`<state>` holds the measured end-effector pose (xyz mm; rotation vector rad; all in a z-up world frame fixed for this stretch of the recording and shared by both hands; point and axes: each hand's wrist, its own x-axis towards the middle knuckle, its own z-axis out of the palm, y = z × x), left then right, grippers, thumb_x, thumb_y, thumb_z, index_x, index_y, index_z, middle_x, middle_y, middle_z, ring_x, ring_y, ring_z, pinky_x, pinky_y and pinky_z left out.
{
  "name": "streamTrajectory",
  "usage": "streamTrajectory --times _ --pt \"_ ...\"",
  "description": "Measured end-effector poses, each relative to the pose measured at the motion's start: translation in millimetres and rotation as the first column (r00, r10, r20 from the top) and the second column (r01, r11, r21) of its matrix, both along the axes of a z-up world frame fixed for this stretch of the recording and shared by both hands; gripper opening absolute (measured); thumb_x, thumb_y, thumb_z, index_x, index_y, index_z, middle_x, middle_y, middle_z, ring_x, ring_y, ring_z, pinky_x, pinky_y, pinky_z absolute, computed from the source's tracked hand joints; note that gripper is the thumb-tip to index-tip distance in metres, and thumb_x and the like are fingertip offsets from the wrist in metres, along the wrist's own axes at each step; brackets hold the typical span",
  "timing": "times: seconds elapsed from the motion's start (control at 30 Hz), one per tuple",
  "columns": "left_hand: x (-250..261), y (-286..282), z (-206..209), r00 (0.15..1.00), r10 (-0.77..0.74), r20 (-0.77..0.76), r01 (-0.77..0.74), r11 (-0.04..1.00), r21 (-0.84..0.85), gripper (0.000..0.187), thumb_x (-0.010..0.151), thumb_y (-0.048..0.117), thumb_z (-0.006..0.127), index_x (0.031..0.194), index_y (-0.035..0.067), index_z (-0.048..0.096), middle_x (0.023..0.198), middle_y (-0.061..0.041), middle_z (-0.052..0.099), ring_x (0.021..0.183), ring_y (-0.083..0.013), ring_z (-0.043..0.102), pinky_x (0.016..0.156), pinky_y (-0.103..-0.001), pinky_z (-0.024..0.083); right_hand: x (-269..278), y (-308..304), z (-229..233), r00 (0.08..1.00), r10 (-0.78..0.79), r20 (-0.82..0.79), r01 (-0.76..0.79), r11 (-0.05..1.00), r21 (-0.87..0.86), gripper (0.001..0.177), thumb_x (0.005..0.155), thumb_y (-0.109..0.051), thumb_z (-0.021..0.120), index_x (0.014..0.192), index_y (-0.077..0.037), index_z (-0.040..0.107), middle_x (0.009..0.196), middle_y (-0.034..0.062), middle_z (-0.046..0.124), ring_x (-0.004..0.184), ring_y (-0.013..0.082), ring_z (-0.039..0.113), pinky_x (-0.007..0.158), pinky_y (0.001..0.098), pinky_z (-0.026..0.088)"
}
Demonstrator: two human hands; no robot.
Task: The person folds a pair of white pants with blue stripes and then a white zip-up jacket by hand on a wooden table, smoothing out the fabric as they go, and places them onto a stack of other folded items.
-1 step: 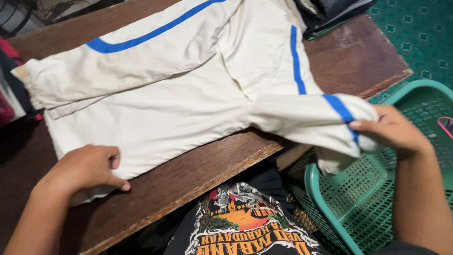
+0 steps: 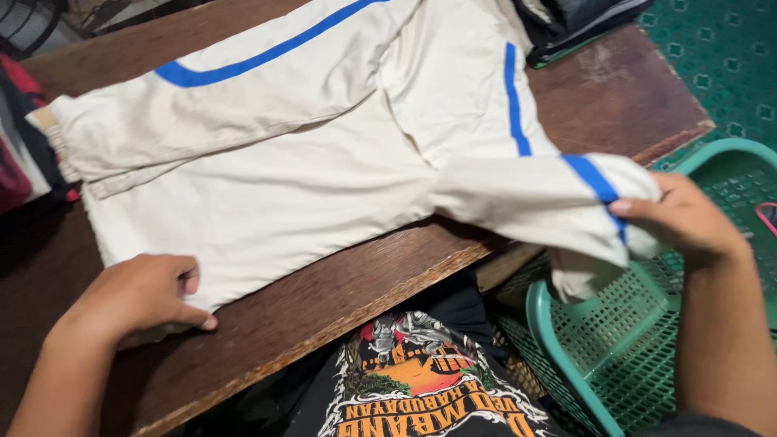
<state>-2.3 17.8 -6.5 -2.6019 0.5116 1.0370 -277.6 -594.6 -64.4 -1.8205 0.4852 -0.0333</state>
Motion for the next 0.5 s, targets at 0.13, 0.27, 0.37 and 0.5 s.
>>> streamTrajectory --times 0.13,0.27,0.37,0.5 --pt "-13.2 51.9 -22.7 0.978 0.193 0.075 -0.181 0.973 -0.14 0.035 0.07 0.033 0.083 0.101 0.019 0.079 0.099 -0.002 0.08 0.097 -0.0235 0.075 0.087 -0.038 0.06 25.8 8.7 26.0 0.982 -0.079 0.173 0.052 0.987 0.154 0.045 0.087 -0.001 0.07 0.13 0.008 0.064 0.117 0.0113 0.073 0.105 0.0199 0.069 0.097 0.0333 0.053" --pt "-10.6 72.5 -27.1 0.966 0.231 0.114 -0.188 0.934 -0.304 0.033 0.074 0.031 0.075 0.105 0.02 0.078 0.098 -0.008 0.08 0.093 -0.0304 0.076 0.087 -0.041 0.061 59.5 16.2 50.2 0.963 -0.068 0.26 0.022 0.985 0.173 0.042 0.089 0.001 0.066 0.131 0.008 0.063 0.117 0.0128 0.072 0.108 0.0201 0.071 0.101 0.0337 0.055" --pt "6.2 81.8 -18.3 0.962 0.18 0.207 -0.073 0.895 -0.439 0.033 0.074 0.035 0.079 0.103 0.02 0.079 0.095 -0.011 0.079 0.091 -0.032 0.077 0.084 -0.043 0.061 95.7 11.2 67.6 0.963 -0.034 0.267 -0.007 0.989 0.151 0.038 0.091 0.0 0.066 0.128 0.008 0.064 0.116 0.0141 0.073 0.103 0.0212 0.072 0.098 0.0351 0.057" --pt "43.8 85.5 -14.2 0.85 0.193 0.491 0.062 0.888 -0.456 0.032 0.079 0.027 0.072 0.108 0.015 0.079 0.105 -0.016 0.076 0.091 -0.039 0.072 0.08 -0.05 0.057 175.7 -5.6 88.2 0.945 0.026 0.325 -0.038 0.999 0.031 0.031 0.093 -0.001 0.067 0.123 0.005 0.066 0.113 0.0134 0.072 0.101 0.0219 0.072 0.095 0.0355 0.058"
